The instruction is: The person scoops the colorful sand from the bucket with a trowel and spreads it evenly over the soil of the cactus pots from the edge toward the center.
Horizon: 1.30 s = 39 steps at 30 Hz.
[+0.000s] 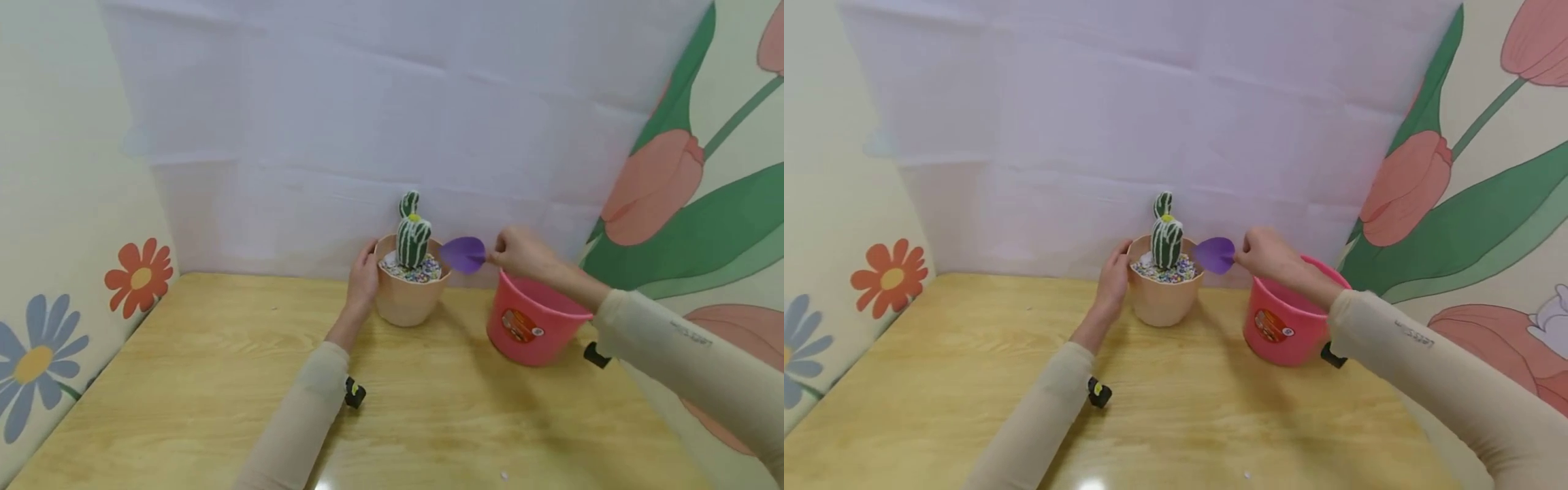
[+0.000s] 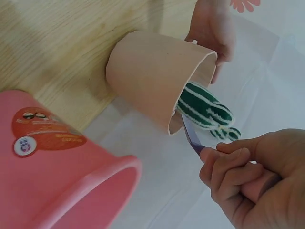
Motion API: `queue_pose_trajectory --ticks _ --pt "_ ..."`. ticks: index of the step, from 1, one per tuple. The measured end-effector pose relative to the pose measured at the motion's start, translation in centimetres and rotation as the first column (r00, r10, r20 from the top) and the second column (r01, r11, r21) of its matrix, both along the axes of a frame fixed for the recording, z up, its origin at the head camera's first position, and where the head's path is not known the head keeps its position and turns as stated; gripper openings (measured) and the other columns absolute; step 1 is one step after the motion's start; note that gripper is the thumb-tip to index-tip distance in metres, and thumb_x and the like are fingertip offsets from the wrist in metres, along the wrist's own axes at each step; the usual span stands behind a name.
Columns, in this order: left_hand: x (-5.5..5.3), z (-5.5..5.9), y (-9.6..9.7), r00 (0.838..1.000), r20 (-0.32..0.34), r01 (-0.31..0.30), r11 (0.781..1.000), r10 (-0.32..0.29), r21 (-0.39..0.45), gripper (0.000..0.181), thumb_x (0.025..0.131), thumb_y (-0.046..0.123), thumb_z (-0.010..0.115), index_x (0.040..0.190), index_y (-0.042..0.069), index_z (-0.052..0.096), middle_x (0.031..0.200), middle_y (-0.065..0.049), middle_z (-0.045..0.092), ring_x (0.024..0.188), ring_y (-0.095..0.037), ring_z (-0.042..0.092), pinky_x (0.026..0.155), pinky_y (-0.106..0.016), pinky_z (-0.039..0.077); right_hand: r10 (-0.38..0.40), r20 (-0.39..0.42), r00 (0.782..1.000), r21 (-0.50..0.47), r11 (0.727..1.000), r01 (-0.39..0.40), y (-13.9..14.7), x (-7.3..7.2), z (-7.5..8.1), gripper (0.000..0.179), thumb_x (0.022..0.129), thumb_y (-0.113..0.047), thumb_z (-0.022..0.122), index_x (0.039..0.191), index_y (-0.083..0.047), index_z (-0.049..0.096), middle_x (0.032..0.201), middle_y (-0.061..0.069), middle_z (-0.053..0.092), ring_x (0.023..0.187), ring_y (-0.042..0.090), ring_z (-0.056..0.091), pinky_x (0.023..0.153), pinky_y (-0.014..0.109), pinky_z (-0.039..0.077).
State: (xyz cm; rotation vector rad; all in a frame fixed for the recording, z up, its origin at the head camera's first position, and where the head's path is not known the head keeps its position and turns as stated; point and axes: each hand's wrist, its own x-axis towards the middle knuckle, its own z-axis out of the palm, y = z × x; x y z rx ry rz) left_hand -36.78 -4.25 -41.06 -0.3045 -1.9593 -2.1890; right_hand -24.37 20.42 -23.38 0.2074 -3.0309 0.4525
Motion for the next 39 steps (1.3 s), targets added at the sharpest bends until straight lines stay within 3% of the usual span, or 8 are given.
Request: queue_pose_trajectory --ticks 4,8,13,18,27,32,39 --pt "-0.2 -0.1 -0.3 1.0 0.008 -0.013 1.0 0.013 0.003 0.049 0.106 0.025 0.037 0.151 0.009 0.049 0.154 -0.009 0.046 0.143 -0.024 0.037 0.118 -0.037 0.028 -0.01 -0.028 1.0 -0.026 1.0 0.009 1.8 1.5 0.3 0.023 0.099 -0.013 0.065 0.082 0.002 0.063 0.065 0.005 0.055 0.051 0.012 0.042 0.047 0.026 0.036" --pt "-0.5 -0.1 0.1 1.0 0.017 0.009 1.0 -0.009 -0.009 0.049 0.106 0.025 0.037 0.152 0.009 0.048 0.155 -0.009 0.045 0.144 -0.024 0.036 0.118 -0.037 0.027 -0.069 -0.036 0.997 -0.063 0.996 0.067 4.7 3.7 0.5 0.021 0.1 -0.017 0.065 0.092 0.004 0.065 0.074 0.011 0.062 0.056 0.018 0.051 0.047 0.029 0.042" --pt "-0.7 -0.2 0.3 0.999 0.032 0.017 0.999 -0.016 -0.03 0.05 0.106 0.028 0.038 0.152 0.012 0.048 0.155 -0.006 0.045 0.143 -0.022 0.036 0.118 -0.037 0.028 -0.133 -0.051 0.99 -0.059 0.99 0.13 8.2 5.7 1.0 0.028 0.099 -0.023 0.068 0.095 0.004 0.068 0.077 0.014 0.067 0.061 0.027 0.063 0.047 0.032 0.049" --pt "-0.6 -0.1 0.2 0.999 0.028 0.021 0.999 -0.02 -0.038 0.049 0.108 0.028 0.037 0.153 0.012 0.047 0.156 -0.005 0.044 0.144 -0.021 0.035 0.117 -0.037 0.029 -0.146 -0.05 0.988 -0.011 0.989 0.146 10.5 6.7 1.3 0.028 0.098 -0.024 0.068 0.095 0.004 0.068 0.076 0.011 0.067 0.063 0.028 0.064 0.051 0.034 0.051" --pt "0.0 -0.5 -0.4 0.998 0.035 0.053 0.996 -0.05 -0.071 0.055 0.108 0.042 0.046 0.155 0.014 0.044 0.154 -0.008 0.046 0.139 -0.027 0.042 0.112 -0.041 0.039 -0.156 -0.05 0.987 0.089 0.983 0.16 11.9 6.9 0.2 0.025 0.096 -0.017 0.068 0.098 0.008 0.07 0.076 0.009 0.068 0.058 0.02 0.059 0.047 0.034 0.047" --pt "0.3 -0.6 -1.0 0.994 0.044 0.105 0.994 -0.103 -0.043 0.055 0.107 0.039 0.05 0.156 0.014 0.043 0.152 -0.011 0.047 0.136 -0.031 0.045 0.101 -0.05 0.049 -0.163 -0.068 0.984 0.145 0.974 0.171 13.1 6.0 -0.6 0.028 0.097 -0.021 0.068 0.103 0.007 0.068 0.081 0.011 0.068 0.061 0.021 0.06 0.046 0.036 0.048" --pt "0.6 -0.3 -1.7 0.987 0.084 0.139 0.99 -0.137 -0.009 0.054 0.107 0.034 0.052 0.156 0.013 0.043 0.15 -0.013 0.047 0.134 -0.033 0.046 0.092 -0.055 0.053 -0.095 -0.058 0.994 0.235 0.966 0.106 14.9 4.3 -2.4 0.023 0.095 -0.023 0.073 0.101 0.0 0.069 0.083 0.006 0.068 0.06 0.017 0.059 0.046 0.037 0.047"
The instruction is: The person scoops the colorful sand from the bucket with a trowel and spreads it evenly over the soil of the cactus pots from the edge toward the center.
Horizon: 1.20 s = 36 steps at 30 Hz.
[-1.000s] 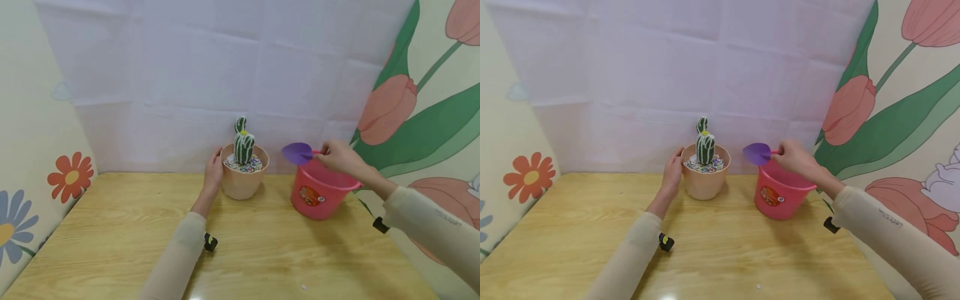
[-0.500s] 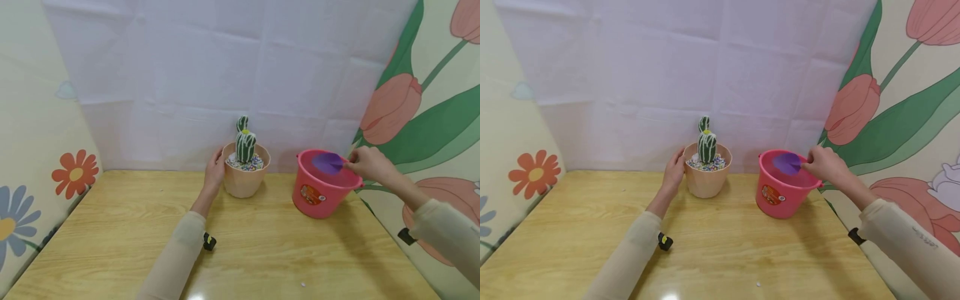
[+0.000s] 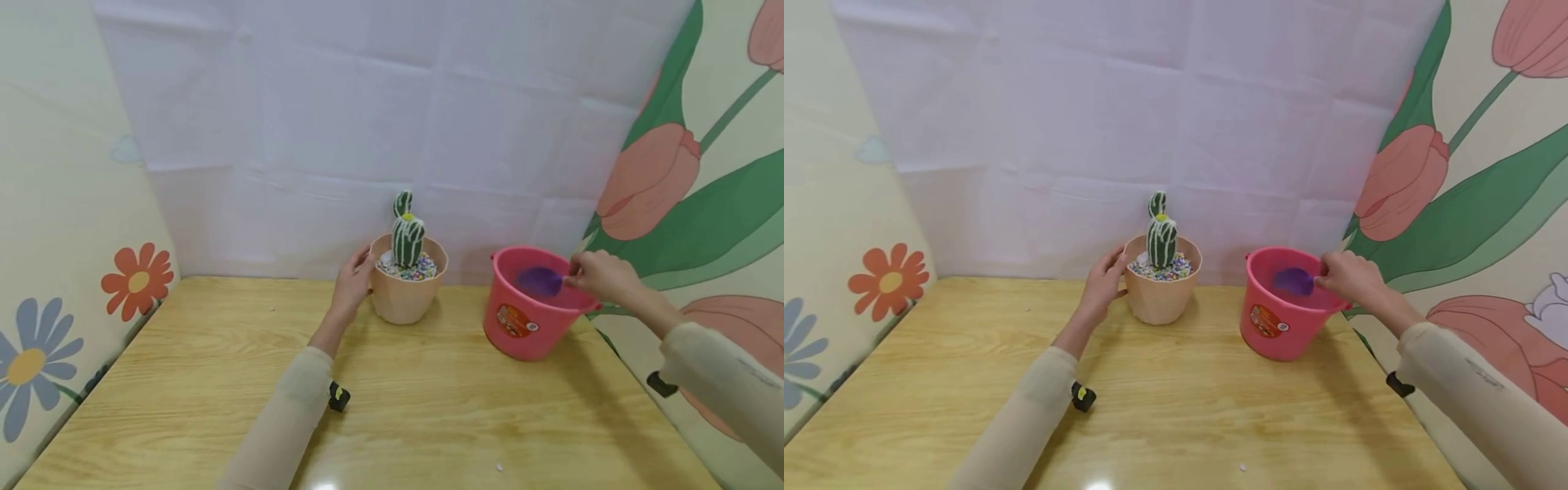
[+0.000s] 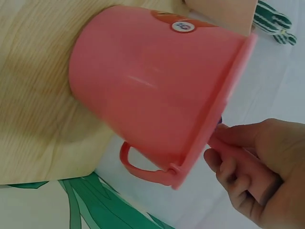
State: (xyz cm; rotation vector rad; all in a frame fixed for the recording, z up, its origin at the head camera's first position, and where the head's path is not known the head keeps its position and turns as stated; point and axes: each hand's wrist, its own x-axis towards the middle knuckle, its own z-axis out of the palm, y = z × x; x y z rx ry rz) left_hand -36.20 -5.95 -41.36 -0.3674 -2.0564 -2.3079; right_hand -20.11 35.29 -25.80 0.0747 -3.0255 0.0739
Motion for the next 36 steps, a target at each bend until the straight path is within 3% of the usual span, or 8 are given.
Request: queue_pose_trajectory --ticks 8,12,22,36 --pt "0.1 0.1 -0.1 1.0 0.004 0.007 1.0 -0.007 -0.01 0.055 0.106 0.039 0.053 0.155 0.015 0.044 0.151 -0.011 0.047 0.135 -0.032 0.045 0.094 -0.057 0.053 0.057 0.05 0.997 0.034 0.998 -0.059 0.7 -0.9 -1.7 0.014 0.093 -0.017 0.074 0.093 -0.003 0.071 0.075 0.001 0.064 0.051 0.015 0.056 0.044 0.034 0.045" --pt "0.1 0.1 -0.2 1.0 0.011 0.003 1.0 -0.003 -0.018 0.057 0.106 0.041 0.053 0.156 0.016 0.043 0.152 -0.009 0.047 0.136 -0.032 0.045 0.095 -0.055 0.053 0.095 0.056 0.994 0.046 0.994 -0.097 0.6 -1.6 -2.3 0.01 0.091 -0.016 0.075 0.088 -0.006 0.072 0.073 -0.001 0.063 0.055 0.015 0.056 0.045 0.033 0.046" --pt "0.0 0.1 -0.1 1.0 0.013 0.016 1.0 -0.015 -0.027 0.05 0.108 0.032 0.051 0.155 0.016 0.045 0.154 -0.012 0.044 0.137 -0.034 0.044 0.094 -0.057 0.053 0.095 0.103 0.99 -0.001 0.995 -0.095 0.7 -2.5 -3.6 0.011 0.091 -0.012 0.074 0.08 -0.011 0.072 0.07 -0.002 0.062 0.06 0.017 0.055 0.047 0.032 0.044" --pt "0.2 0.3 -0.1 1.0 0.009 0.012 1.0 -0.011 -0.024 0.052 0.108 0.034 0.051 0.156 0.016 0.043 0.155 -0.011 0.043 0.137 -0.034 0.044 0.094 -0.054 0.054 0.075 0.14 0.987 -0.03 0.997 -0.072 0.9 -3.9 -3.7 0.018 0.09 -0.011 0.074 0.073 -0.011 0.067 0.067 -0.001 0.058 0.061 0.018 0.053 0.051 0.031 0.042"
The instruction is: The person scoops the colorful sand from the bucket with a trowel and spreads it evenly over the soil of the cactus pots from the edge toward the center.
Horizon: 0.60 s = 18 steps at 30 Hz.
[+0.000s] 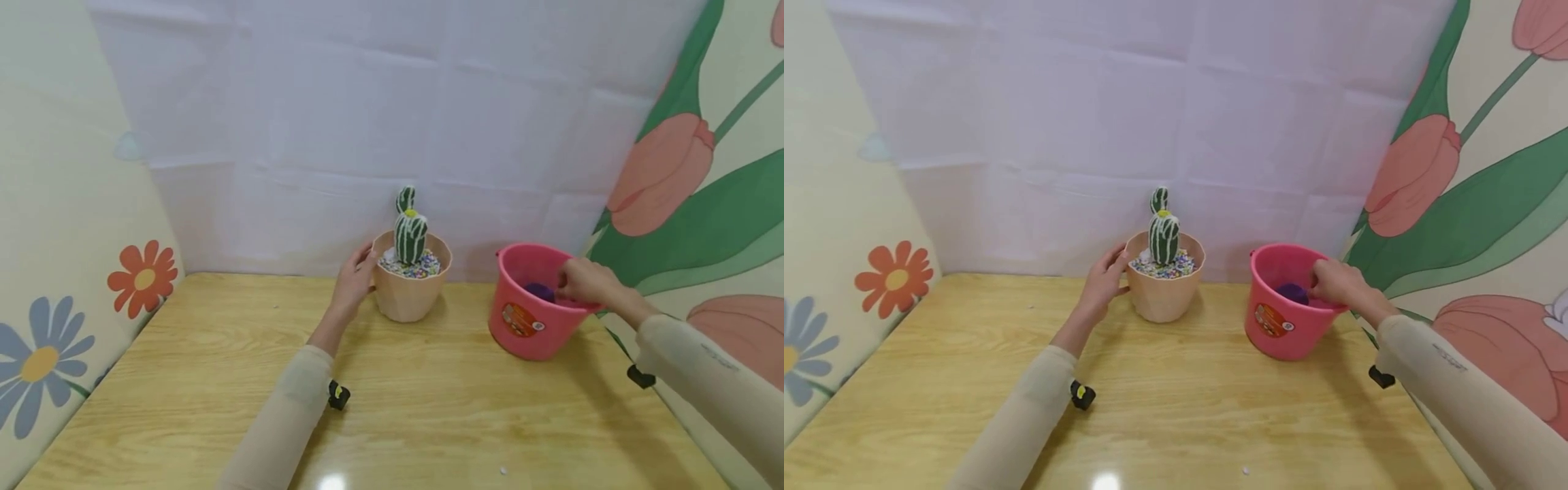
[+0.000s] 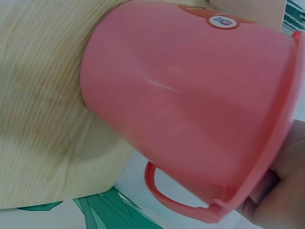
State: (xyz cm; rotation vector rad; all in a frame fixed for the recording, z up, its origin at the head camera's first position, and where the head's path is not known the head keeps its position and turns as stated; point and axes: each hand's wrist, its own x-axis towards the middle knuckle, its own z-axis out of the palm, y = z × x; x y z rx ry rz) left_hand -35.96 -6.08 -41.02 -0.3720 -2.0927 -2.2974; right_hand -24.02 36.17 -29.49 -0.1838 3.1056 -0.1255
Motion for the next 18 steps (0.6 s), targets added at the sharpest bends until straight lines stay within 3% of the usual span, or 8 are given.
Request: queue_pose_trajectory --ticks 9,18 --pt "-0.2 -0.6 -2.7 0.998 -0.007 -0.06 0.998 0.06 0.023 0.051 0.108 0.033 0.051 0.154 0.013 0.045 0.15 -0.013 0.048 0.134 -0.032 0.046 0.094 -0.056 0.053 0.057 0.006 0.998 -0.011 0.998 -0.057 -1.9 -2.5 -0.9 0.03 0.091 -0.01 0.072 0.065 -0.014 0.056 0.059 -0.001 0.048 0.054 0.015 0.045 0.049 0.029 0.035" --pt "-0.2 -1.5 -3.7 0.993 0.064 -0.096 0.995 0.096 -0.007 0.056 0.106 0.045 0.05 0.153 0.013 0.047 0.147 -0.013 0.049 0.129 -0.033 0.049 0.098 -0.054 0.051 0.079 -0.048 0.996 0.119 0.99 -0.072 -2.4 -3.4 -1.2 0.019 0.089 -0.015 0.075 0.074 -0.013 0.063 0.068 0.0 0.056 0.061 0.019 0.053 0.051 0.035 0.044"
